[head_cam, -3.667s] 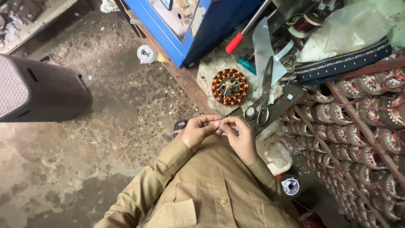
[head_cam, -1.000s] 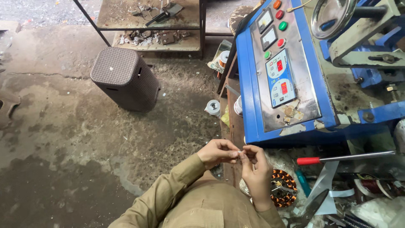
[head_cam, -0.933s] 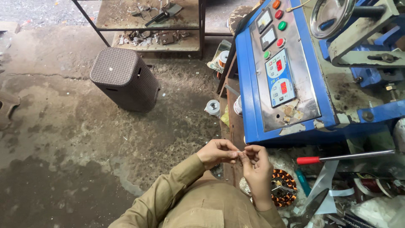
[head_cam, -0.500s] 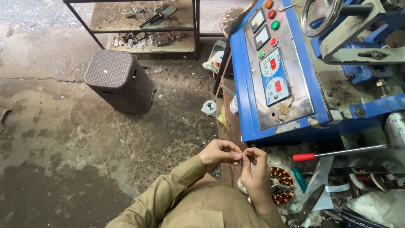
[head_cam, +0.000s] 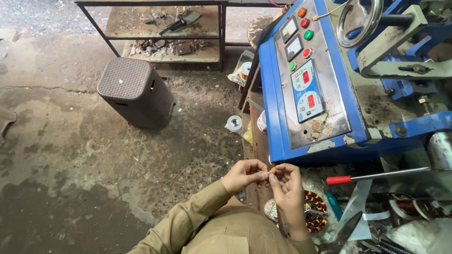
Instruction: The person cuts a white sheet with scissors and then inserts small white pieces into slots on a circular orange component. The person repeats the insertion process multiple times while standing in a workshop.
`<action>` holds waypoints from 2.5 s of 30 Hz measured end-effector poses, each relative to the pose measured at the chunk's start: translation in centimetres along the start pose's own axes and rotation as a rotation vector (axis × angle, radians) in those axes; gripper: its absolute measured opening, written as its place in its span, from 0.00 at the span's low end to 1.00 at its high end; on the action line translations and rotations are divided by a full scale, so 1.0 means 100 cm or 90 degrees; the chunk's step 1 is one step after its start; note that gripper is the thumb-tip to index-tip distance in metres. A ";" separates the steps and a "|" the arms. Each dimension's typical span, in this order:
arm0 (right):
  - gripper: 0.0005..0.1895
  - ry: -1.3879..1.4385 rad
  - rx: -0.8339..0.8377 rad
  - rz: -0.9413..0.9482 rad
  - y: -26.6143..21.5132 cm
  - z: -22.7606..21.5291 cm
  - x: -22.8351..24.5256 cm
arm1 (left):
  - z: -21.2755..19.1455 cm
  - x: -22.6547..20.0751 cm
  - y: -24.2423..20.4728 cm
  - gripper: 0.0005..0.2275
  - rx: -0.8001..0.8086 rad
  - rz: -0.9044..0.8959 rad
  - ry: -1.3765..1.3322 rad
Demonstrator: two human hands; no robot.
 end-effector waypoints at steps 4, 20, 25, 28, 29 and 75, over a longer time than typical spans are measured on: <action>0.19 0.027 0.075 0.062 0.003 -0.005 -0.005 | -0.009 -0.011 -0.003 0.07 -0.052 0.055 0.197; 0.11 0.219 -0.048 0.001 -0.012 -0.038 -0.001 | 0.101 -0.214 -0.083 0.08 -0.092 0.486 0.505; 0.10 0.198 -0.061 0.047 -0.021 -0.036 -0.017 | 0.161 -0.286 -0.154 0.08 0.192 0.734 0.269; 0.10 0.245 -0.052 0.052 -0.029 -0.029 -0.021 | 0.170 -0.288 -0.162 0.08 0.252 0.770 0.192; 0.10 0.244 -0.047 0.051 -0.032 -0.029 -0.020 | 0.171 -0.285 -0.160 0.08 0.260 0.775 0.179; 0.14 0.033 -0.131 -0.164 0.021 -0.022 0.039 | 0.018 -0.087 0.022 0.09 -0.003 0.062 -0.075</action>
Point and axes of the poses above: each hand's wrist, its own y-axis towards the middle knuckle, its own z-axis out of the palm, x = y × z, the point moved 10 cm from there along y, towards the middle knuckle, and after that the axes turned 3 degrees about y, right-handed, at the moved point
